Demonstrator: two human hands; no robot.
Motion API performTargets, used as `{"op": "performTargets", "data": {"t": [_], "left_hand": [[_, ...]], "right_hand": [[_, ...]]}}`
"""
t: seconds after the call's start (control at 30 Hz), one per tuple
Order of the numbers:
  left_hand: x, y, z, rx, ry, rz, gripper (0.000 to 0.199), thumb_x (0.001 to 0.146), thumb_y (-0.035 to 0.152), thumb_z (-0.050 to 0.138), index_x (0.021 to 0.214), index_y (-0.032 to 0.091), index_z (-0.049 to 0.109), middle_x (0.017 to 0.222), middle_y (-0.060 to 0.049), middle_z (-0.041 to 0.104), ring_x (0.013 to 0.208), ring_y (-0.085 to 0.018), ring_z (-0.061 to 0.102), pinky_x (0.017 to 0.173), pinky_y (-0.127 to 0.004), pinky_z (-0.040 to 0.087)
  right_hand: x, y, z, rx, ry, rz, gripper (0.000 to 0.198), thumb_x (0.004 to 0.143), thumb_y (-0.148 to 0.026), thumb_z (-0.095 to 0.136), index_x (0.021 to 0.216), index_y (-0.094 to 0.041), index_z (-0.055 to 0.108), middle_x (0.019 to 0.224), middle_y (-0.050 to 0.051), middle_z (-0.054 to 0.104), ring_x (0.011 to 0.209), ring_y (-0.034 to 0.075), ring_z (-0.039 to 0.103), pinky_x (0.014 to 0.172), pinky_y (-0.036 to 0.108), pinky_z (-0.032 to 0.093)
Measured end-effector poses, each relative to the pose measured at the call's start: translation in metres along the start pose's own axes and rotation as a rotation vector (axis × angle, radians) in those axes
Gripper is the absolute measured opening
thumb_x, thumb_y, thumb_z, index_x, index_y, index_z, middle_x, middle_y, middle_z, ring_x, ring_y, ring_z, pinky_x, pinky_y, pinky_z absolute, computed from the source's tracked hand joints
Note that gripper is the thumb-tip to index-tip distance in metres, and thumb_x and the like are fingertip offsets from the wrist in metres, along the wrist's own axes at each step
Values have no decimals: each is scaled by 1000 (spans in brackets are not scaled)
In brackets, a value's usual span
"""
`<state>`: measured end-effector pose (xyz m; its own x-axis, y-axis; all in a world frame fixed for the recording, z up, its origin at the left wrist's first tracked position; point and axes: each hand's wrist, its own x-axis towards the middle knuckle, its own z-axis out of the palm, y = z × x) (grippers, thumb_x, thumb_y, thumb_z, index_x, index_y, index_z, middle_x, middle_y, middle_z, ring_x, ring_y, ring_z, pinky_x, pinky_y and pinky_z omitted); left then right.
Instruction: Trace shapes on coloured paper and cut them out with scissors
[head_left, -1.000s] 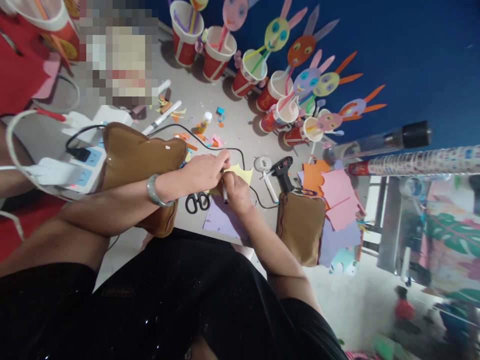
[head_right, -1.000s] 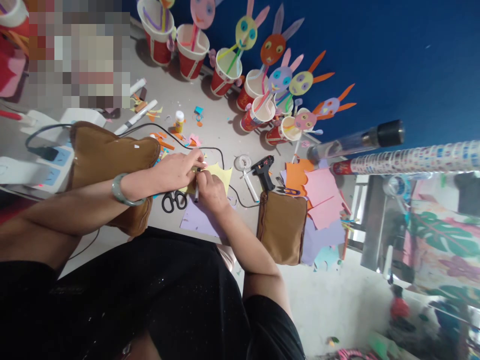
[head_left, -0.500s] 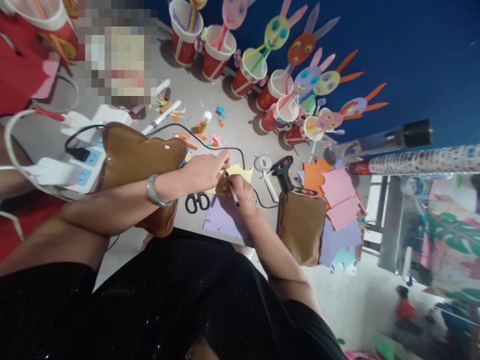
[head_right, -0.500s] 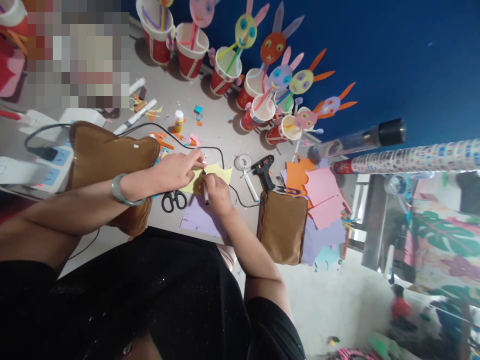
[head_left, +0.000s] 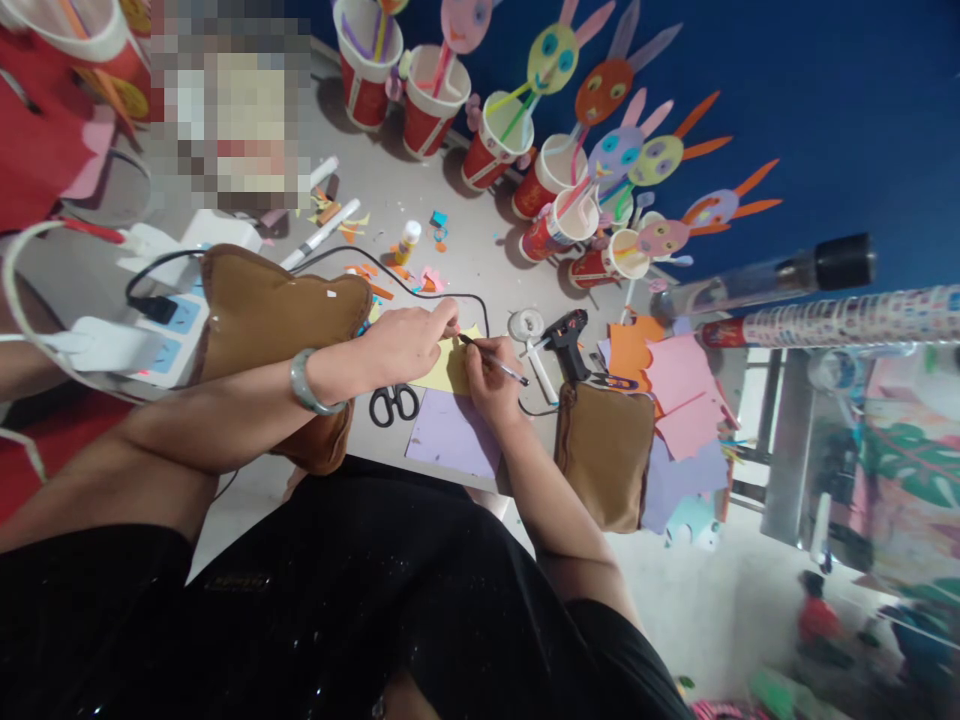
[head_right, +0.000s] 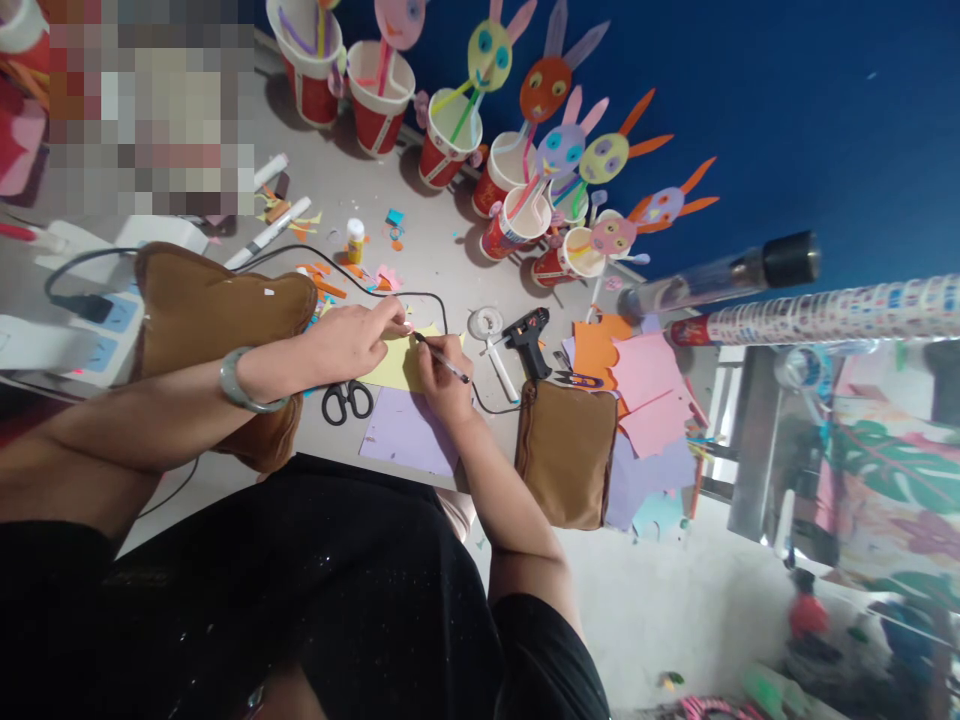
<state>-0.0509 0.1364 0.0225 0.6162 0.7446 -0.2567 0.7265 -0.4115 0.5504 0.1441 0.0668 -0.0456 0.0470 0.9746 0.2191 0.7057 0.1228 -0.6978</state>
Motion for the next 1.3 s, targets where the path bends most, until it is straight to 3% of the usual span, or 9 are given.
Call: {"op": "performTargets", "data": {"t": [0.43, 0.73, 1.07, 1.3], "left_hand": [[1, -4, 4, -24, 26, 27, 41, 86, 12, 44, 127, 15, 52, 109, -15, 76, 102, -31, 74, 78, -39, 52], [0, -4, 1, -34, 22, 28, 40, 87, 10, 46, 126, 16, 52, 114, -13, 76, 102, -27, 73, 79, -35, 52], [0, -4, 0, -95, 24, 44, 42, 86, 9, 48, 127, 16, 52, 126, -12, 75, 109, -27, 72, 86, -37, 53], [-1, -1, -2, -98, 15, 31, 40, 88, 10, 46, 126, 16, 53, 127, -12, 75, 109, -28, 73, 85, -39, 53]], "right_hand": [[1, -2, -2, 57, -6, 34, 13, 98, -36, 55, 94, -24, 54, 67, -4, 61, 54, 11, 56, 54, 26, 43], [-8, -4, 0, -36, -32, -3, 17, 99, -40, 53, 96, -23, 57, 74, 2, 70, 62, 16, 66, 58, 29, 51], [-7, -2, 3, -277, -187, -398, 17, 100, -23, 47, 111, -20, 60, 105, 14, 75, 78, 21, 69, 70, 33, 53], [-3, -7, 4, -406, -253, -436, 22, 96, -20, 48, 115, -19, 59, 102, 13, 73, 73, 21, 62, 66, 34, 47]]}}
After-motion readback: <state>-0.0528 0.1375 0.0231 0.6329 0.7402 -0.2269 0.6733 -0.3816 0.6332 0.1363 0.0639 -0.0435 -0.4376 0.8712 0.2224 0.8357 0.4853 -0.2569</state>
